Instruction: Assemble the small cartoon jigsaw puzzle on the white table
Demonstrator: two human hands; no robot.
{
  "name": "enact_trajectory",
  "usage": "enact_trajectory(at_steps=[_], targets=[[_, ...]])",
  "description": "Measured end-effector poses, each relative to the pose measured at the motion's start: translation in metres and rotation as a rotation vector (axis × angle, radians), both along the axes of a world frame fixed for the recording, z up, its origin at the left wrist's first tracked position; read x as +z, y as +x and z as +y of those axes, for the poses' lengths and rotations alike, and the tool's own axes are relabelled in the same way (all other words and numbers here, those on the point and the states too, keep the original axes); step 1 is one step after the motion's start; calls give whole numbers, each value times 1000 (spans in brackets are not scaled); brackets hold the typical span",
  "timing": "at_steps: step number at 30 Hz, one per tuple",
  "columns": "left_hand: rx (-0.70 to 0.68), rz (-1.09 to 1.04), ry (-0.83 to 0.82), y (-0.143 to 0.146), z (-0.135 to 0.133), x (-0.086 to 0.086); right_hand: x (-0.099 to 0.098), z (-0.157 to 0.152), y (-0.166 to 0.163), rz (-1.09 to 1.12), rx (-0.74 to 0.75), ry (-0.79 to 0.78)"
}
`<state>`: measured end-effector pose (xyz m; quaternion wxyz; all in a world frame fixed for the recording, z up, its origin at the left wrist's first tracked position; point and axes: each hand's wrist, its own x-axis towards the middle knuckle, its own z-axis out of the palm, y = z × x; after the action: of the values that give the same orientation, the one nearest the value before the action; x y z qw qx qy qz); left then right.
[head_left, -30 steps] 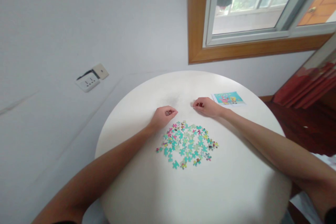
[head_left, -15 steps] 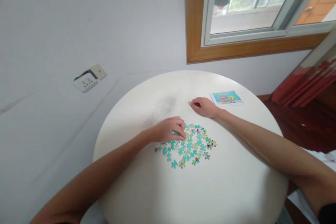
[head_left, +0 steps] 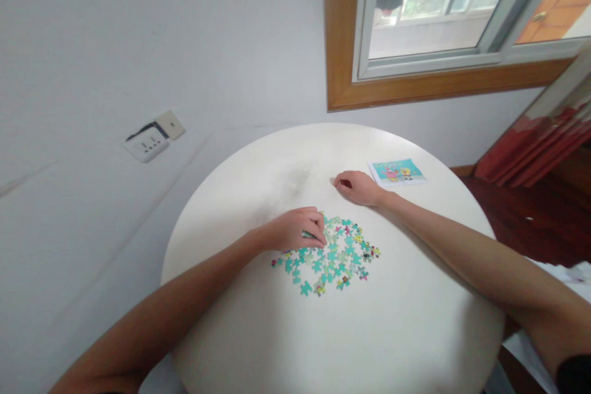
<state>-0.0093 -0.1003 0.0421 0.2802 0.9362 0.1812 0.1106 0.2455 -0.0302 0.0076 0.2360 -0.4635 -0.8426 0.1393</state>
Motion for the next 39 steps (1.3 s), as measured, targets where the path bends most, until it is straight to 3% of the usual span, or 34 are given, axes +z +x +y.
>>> enact_trajectory(at_steps=[5, 12, 22, 31, 39], targets=[[186, -108, 47, 0, 6, -2, 0, 0, 0, -7, -1, 5], [441, -86, 47, -9, 24, -7, 3, -1, -1, -23, -8, -4], [468, -84, 7, -8, 24, -11, 3, -1, -2, -38, -8, 1], [598, -89, 55, -14, 33, -14, 4, -1, -1, -25, -1, 2], [601, -65, 35, -16, 34, -17, 0, 1, -1, -29, -1, 18]])
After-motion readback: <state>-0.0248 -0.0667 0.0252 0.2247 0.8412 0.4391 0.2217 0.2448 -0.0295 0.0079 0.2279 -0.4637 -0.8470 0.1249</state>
